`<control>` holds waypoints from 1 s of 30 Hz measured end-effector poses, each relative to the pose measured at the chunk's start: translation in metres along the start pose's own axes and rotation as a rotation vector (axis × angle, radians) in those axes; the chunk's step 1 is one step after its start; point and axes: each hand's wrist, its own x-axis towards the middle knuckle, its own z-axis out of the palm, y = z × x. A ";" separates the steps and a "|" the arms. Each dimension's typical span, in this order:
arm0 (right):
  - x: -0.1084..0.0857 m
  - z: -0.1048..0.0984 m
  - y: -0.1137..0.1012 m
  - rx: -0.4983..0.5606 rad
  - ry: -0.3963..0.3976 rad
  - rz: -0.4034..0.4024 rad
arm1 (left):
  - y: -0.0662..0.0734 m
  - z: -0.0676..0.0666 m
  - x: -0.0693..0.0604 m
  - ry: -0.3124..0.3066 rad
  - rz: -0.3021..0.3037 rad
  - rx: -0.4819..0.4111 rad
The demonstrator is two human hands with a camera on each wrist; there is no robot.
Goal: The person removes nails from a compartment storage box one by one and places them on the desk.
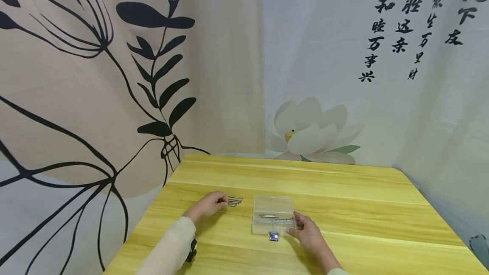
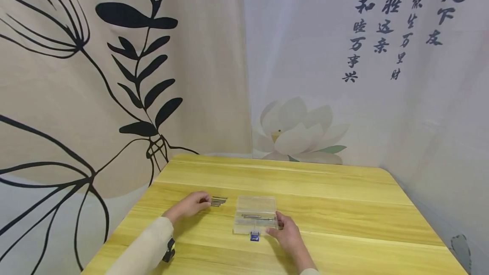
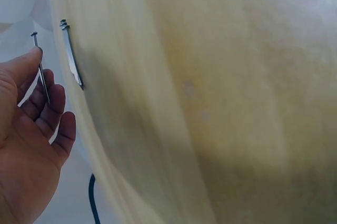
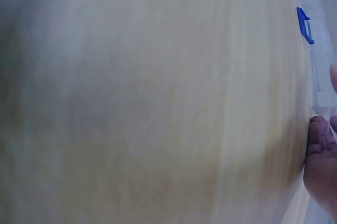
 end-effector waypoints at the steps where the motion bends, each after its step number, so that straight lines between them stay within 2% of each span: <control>1: 0.000 0.000 0.000 -0.001 -0.003 -0.001 | -0.002 0.001 0.000 -0.001 -0.002 0.003; 8: 0.000 -0.001 -0.001 -0.003 0.001 0.001 | -0.006 0.007 0.002 0.008 0.026 0.044; 14: 0.001 0.001 0.000 0.010 0.011 -0.002 | -0.008 0.013 0.003 0.022 0.020 0.114; 18: 0.000 0.001 0.000 0.012 0.014 -0.005 | -0.012 0.013 0.001 0.038 0.028 0.172; 22: -0.002 0.001 -0.002 0.019 0.014 -0.004 | -0.018 0.011 -0.001 0.064 0.037 0.191; 30: -0.002 0.000 -0.002 0.003 0.015 -0.008 | -0.024 0.004 -0.003 0.078 -0.038 0.187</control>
